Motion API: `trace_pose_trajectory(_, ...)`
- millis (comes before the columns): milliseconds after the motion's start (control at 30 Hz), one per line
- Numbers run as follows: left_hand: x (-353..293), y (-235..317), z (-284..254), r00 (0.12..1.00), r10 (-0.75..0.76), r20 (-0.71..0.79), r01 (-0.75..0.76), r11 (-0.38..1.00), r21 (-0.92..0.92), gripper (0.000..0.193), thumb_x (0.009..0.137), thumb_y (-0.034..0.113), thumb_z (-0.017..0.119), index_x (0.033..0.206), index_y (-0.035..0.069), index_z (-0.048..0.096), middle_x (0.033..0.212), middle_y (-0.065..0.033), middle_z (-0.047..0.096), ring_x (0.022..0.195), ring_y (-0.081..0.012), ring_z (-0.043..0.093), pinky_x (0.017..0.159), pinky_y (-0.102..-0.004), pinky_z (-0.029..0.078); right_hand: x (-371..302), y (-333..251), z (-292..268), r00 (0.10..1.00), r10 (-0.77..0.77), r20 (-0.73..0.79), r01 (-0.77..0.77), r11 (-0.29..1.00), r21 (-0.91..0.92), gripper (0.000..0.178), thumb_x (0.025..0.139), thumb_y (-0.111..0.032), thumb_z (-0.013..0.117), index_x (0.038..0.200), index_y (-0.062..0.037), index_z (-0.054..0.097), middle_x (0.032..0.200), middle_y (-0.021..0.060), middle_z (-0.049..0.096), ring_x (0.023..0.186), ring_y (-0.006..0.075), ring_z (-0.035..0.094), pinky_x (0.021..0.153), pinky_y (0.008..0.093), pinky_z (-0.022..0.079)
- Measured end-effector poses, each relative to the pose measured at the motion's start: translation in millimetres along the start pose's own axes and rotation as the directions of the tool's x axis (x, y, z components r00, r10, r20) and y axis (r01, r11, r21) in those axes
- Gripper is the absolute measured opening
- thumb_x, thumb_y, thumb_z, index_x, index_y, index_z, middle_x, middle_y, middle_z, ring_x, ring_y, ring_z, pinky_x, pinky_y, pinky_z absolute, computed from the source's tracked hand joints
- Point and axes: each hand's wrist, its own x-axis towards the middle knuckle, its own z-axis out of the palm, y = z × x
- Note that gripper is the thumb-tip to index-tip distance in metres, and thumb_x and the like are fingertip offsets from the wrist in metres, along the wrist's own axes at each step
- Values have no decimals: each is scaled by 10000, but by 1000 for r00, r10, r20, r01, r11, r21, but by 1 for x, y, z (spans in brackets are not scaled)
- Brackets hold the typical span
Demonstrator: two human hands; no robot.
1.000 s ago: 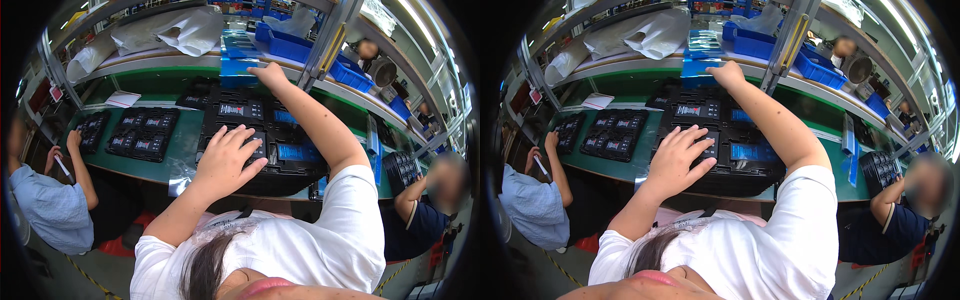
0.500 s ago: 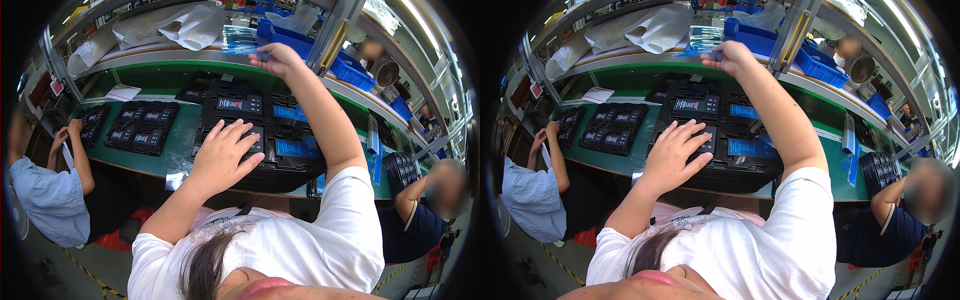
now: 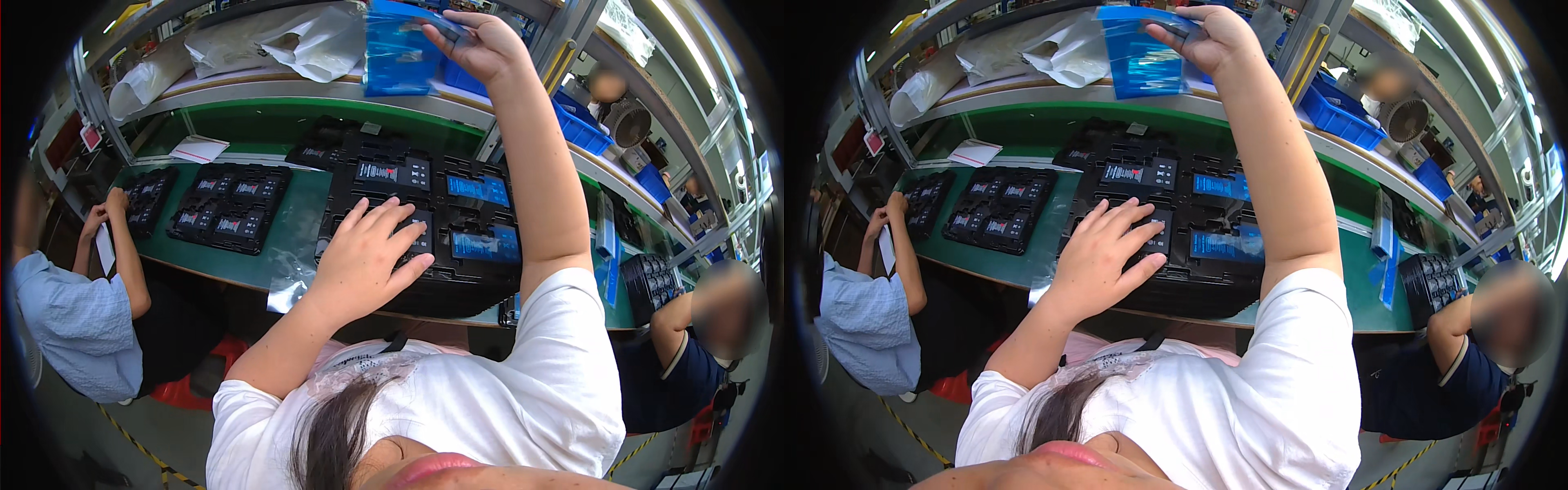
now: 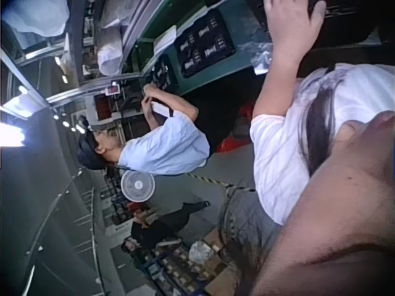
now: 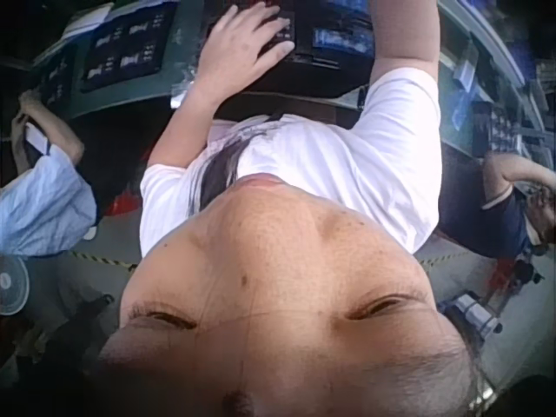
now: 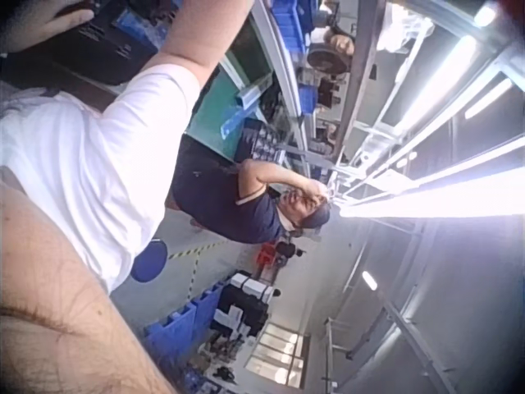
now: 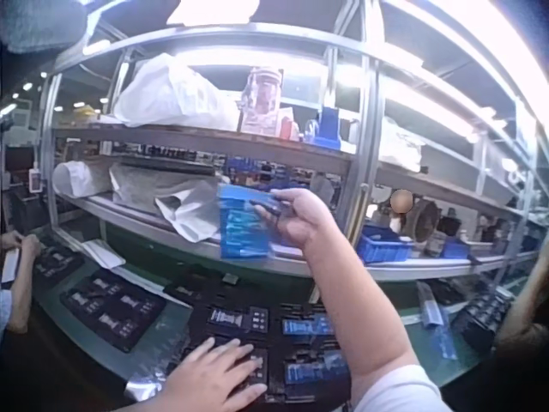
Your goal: Applying protective blue films to electronic components in a tray.
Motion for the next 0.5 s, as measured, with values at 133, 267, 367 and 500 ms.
trace_pose_trajectory(133, -2, 0, 0, 1000, 3, -7, -3, 1000, 1, 382, 879, 367, 527, 1107, 71, 605, 1235, -122, 533, 1215, -291, 453, 1054, -459, 279, 11, -15, -7, 859, 136, 493, -232, 963, 138, 237, 873, -12, 488, 1080, 103, 477, 987, 176, 575, 906, 313, 596, 799, 421, 528)
trace_pose_trajectory(267, -2, 1, -2, 1000, -3, -18, 3, 1000, 2, 380, 880, 364, 526, 1107, 70, 603, 1233, -128, 532, 1214, -295, 454, 1052, -463, 280, 24, 5, 12, 993, -16, 118, 50, 955, -292, 351, 897, -9, 511, 1199, 87, 361, 1223, 278, 442, 1078, 385, 547, 843, 412, 560)
trace_pose_trajectory(367, 3, 2, -1, 999, 34, -7, -34, 999, -20, 385, 877, 366, 532, 1107, 66, 600, 1232, -132, 529, 1209, -301, 457, 1048, -464, 284, 63, 14, -13, 961, -111, 254, 158, 972, -174, 250, 890, -16, 497, 1139, 3, 481, 1073, 163, 560, 969, 296, 580, 787, 435, 537)
trace_pose_trajectory(500, -2, -1, -1, 1000, 18, -9, -18, 1000, -17, 383, 875, 371, 534, 1098, 67, 601, 1235, -128, 528, 1207, -303, 459, 1049, -457, 286, 78, 25, -7, 957, -234, 173, 254, 962, -103, 253, 887, -38, 509, 1138, -69, 505, 1049, 122, 592, 955, 272, 584, 780, 450, 511)
